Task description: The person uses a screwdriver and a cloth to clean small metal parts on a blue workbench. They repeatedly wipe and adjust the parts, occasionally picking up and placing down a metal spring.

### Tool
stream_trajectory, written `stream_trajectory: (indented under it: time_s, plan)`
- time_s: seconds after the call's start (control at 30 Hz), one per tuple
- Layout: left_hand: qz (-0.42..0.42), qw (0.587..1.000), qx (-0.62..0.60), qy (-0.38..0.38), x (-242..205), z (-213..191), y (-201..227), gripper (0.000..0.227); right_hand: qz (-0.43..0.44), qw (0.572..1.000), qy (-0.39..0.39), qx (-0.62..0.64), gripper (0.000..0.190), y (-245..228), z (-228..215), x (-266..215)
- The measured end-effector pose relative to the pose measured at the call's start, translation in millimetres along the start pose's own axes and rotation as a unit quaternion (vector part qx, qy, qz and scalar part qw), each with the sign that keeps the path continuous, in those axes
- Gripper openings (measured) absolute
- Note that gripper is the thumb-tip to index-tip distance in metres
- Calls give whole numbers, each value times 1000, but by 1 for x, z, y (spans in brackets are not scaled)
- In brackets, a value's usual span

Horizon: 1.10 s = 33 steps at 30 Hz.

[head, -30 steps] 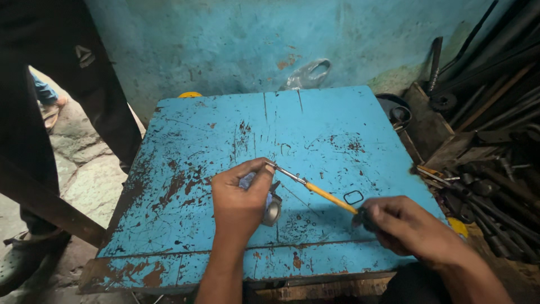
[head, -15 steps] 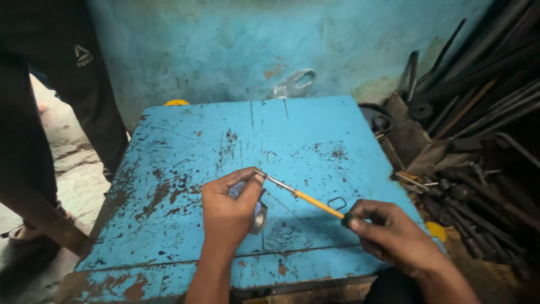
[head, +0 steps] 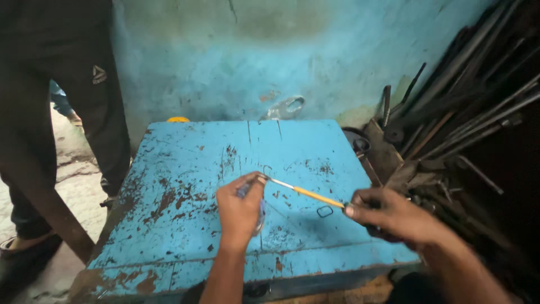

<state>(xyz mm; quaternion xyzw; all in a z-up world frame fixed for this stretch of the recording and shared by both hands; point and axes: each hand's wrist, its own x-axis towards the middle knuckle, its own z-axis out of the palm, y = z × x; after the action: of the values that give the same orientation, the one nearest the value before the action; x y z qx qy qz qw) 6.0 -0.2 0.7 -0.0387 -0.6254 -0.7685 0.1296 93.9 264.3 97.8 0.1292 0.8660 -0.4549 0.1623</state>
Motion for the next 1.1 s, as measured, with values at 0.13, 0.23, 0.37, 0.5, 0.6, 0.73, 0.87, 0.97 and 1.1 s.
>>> stream_trajectory:
  time_s: [0.13, 0.23, 0.37, 0.5, 0.6, 0.73, 0.87, 0.97, 1.1]
  plan:
    - [167, 983, 61, 37, 9, -6, 10, 20, 3, 999, -24, 30, 65, -47, 1, -11]
    - [136, 989, 42, 33, 4, -10, -10, 18, -41, 998, -5, 36, 50, -30, -1, -10]
    - [146, 989, 9, 9, 12, -9, -29, 17, -82, 990, -8, 116, 35, -1, -2, 11]
    - [88, 996, 10, 20, 1, 2, -11, 17, -119, 988, 9, 101, 34, 10, -8, 22]
    - [101, 994, -6, 37, 4, 11, 11, 16, -162, 980, -31, 108, 42, 2, -14, 28]
    - [158, 984, 74, 46, 27, 13, 28, 19, -118, 983, -101, 101, 59, -6, -18, 36]
    - [212, 965, 152, 41, 56, 23, 35, 22, -141, 969, -134, 151, 56, -14, -31, 49]
    - [105, 985, 126, 47, 60, 31, 29, 24, -111, 980, -90, 138, 54, -9, -39, 65]
    - [182, 969, 163, 42, 72, 38, 21, 23, -63, 977, -123, 160, 54, -2, -37, 106]
